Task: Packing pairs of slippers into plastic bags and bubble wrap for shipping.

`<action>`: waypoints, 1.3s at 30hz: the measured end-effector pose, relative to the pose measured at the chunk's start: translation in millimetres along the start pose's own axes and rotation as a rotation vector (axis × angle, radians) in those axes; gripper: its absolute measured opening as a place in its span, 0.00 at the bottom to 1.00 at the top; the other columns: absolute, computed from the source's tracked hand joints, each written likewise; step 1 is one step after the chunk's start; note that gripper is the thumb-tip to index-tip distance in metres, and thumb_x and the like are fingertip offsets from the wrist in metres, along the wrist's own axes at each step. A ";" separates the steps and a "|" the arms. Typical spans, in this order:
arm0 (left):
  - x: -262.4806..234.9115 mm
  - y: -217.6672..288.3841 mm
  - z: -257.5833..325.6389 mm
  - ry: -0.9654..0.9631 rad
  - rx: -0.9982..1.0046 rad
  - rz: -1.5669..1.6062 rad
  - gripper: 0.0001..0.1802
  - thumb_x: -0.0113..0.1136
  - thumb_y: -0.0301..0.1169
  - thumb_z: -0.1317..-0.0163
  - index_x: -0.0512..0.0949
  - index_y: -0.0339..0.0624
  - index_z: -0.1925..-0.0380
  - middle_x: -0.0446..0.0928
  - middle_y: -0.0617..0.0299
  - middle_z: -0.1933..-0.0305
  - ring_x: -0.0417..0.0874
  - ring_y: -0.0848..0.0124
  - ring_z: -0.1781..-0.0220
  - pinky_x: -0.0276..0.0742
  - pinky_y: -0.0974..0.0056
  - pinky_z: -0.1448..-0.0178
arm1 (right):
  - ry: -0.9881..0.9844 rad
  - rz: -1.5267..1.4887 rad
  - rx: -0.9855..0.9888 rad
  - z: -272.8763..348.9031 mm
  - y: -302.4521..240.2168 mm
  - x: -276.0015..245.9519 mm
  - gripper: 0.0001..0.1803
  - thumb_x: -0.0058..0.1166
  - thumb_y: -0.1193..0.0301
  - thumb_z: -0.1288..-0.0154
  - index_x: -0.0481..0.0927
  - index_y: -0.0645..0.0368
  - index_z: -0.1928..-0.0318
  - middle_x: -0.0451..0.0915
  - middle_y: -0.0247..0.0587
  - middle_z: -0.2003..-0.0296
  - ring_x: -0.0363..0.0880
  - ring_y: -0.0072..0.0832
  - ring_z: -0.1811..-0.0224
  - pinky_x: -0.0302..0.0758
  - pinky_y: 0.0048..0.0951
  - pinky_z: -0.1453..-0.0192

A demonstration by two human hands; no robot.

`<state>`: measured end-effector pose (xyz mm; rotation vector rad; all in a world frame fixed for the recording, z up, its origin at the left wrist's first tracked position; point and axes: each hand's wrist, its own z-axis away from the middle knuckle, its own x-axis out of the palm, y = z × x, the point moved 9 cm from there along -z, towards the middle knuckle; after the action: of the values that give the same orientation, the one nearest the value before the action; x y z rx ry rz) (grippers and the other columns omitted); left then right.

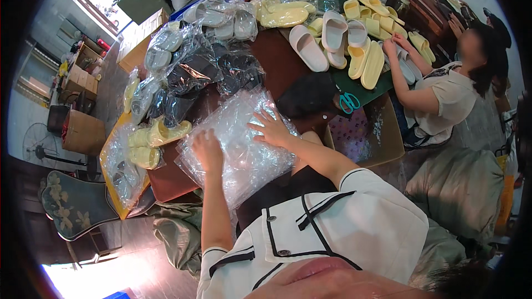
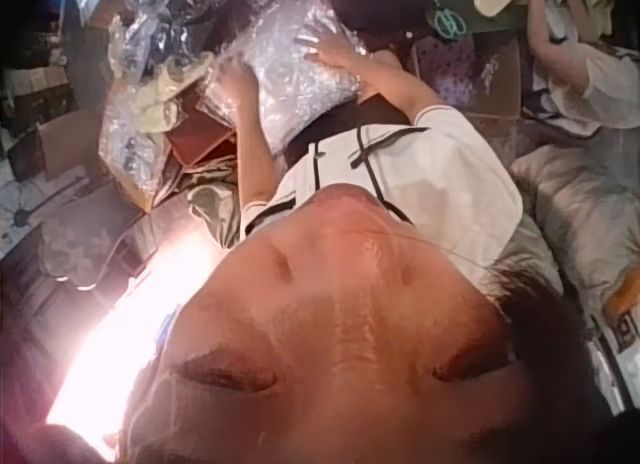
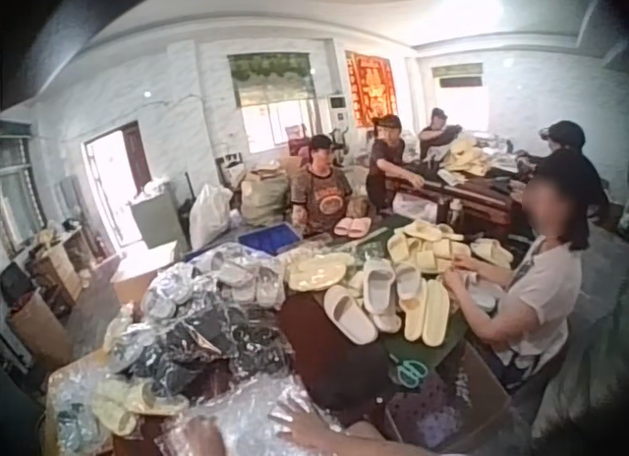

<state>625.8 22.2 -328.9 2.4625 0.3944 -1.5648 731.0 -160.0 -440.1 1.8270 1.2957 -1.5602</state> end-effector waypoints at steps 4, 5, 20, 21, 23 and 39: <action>35.9 74.6 -10.3 -0.195 0.100 0.065 0.26 0.61 0.40 0.34 0.74 0.53 0.36 0.72 0.45 0.37 0.63 0.43 0.28 0.58 0.35 0.29 | -0.010 0.026 0.020 -4.0 6.4 -2.5 0.34 0.48 0.39 0.31 0.67 0.29 0.27 0.58 0.41 0.23 0.49 0.47 0.19 0.34 0.65 0.20; 41.2 81.5 -12.1 -0.221 0.136 0.124 0.29 0.61 0.43 0.34 0.72 0.56 0.33 0.69 0.42 0.34 0.59 0.39 0.25 0.55 0.33 0.28 | -0.010 0.031 0.013 -6.4 3.9 -3.0 0.34 0.48 0.39 0.31 0.68 0.30 0.27 0.58 0.42 0.23 0.50 0.47 0.19 0.35 0.65 0.20; 101.3 49.5 25.0 -0.246 0.099 0.196 0.32 0.59 0.47 0.35 0.70 0.62 0.30 0.63 0.43 0.30 0.54 0.38 0.23 0.43 0.29 0.24 | -0.045 -0.098 0.035 -8.9 3.2 0.4 0.33 0.55 0.45 0.32 0.70 0.32 0.29 0.64 0.47 0.27 0.58 0.50 0.23 0.49 0.69 0.26; 104.9 47.1 23.9 -0.267 0.089 0.181 0.32 0.58 0.48 0.34 0.69 0.62 0.30 0.63 0.43 0.30 0.53 0.38 0.23 0.43 0.29 0.24 | -0.045 -0.201 0.048 -18.0 8.7 -9.5 0.33 0.56 0.47 0.32 0.69 0.32 0.28 0.65 0.47 0.28 0.62 0.48 0.25 0.51 0.69 0.28; 109.2 49.0 19.4 -0.282 0.107 0.194 0.32 0.58 0.48 0.34 0.70 0.62 0.30 0.63 0.42 0.29 0.53 0.38 0.23 0.42 0.29 0.23 | 0.108 -0.433 0.068 -46.2 46.8 -19.5 0.34 0.59 0.53 0.31 0.68 0.45 0.28 0.75 0.47 0.37 0.73 0.43 0.34 0.66 0.52 0.34; 125.2 48.3 15.5 -0.378 0.084 0.143 0.32 0.57 0.49 0.35 0.71 0.62 0.30 0.61 0.42 0.29 0.50 0.38 0.22 0.41 0.29 0.23 | 1.030 -1.908 1.274 -250.4 419.8 34.0 0.41 0.60 0.50 0.30 0.58 0.53 0.26 0.60 0.45 0.30 0.64 0.43 0.29 0.74 0.50 0.34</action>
<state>679.1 -13.5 -447.8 2.1256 0.0902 -1.9602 1216.7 -153.3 -504.6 1.7193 3.9998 -2.7085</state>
